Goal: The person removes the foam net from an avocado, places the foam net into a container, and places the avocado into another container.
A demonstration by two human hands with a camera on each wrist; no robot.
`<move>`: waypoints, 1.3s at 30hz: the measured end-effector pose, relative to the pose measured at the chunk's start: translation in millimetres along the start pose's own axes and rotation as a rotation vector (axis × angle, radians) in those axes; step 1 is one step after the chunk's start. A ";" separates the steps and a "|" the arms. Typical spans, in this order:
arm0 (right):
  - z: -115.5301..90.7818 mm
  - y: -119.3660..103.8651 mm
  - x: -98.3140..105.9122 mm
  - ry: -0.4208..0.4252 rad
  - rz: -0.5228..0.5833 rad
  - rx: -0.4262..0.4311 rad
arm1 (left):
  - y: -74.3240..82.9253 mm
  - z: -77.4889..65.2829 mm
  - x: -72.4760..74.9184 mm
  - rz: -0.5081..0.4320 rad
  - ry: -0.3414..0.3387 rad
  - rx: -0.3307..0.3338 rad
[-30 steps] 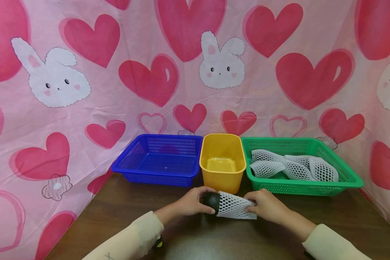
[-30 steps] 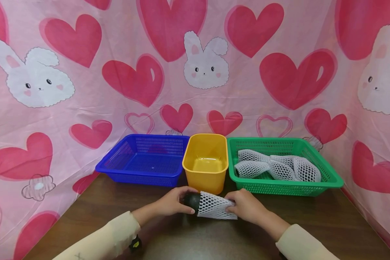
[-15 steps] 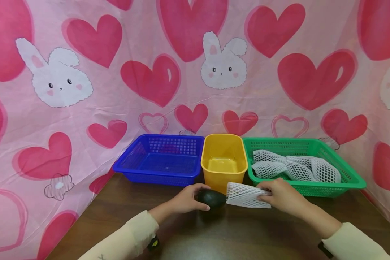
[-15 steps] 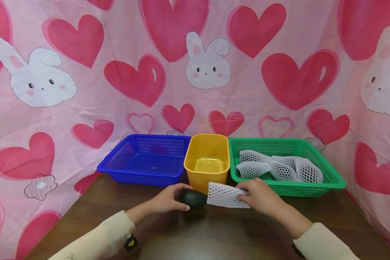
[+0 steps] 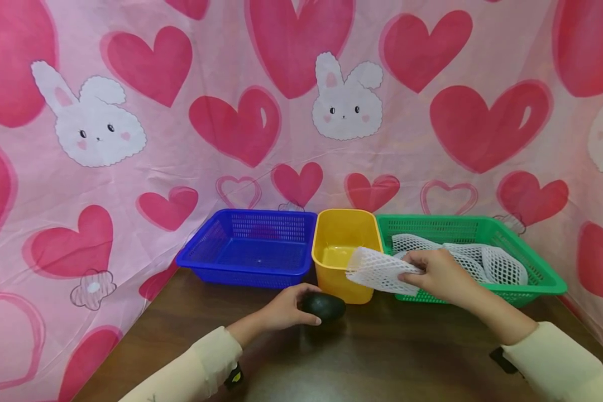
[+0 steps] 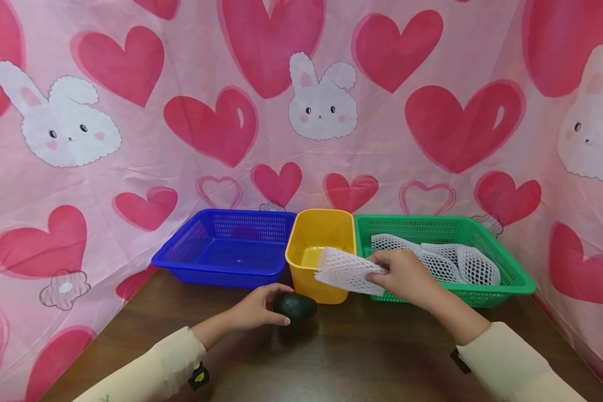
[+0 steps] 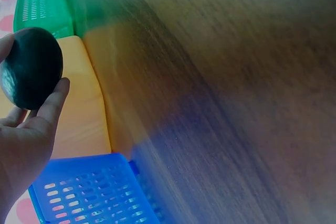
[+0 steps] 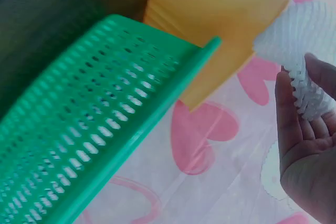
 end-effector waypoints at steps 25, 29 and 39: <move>93.4 3.3 -35.1 -0.047 -0.074 -0.255 | -4.7 1.0 3.6 -0.012 -0.006 -0.007; 99.8 5.0 -50.2 -0.114 -0.093 -0.273 | 0.5 -1.0 3.2 -0.014 -0.001 -0.004; 108.0 4.0 -83.2 -0.256 -0.147 -0.242 | -9.1 0.4 5.1 -0.022 0.000 0.015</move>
Point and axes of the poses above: each hand's wrist, its own z-axis towards the middle knuckle, its own x-axis out of the back of the hand, y = z × x, the point moved 9 cm from there along z, towards the middle knuckle, and after that the axes turned 10 degrees about -z, right-handed, at the moved point
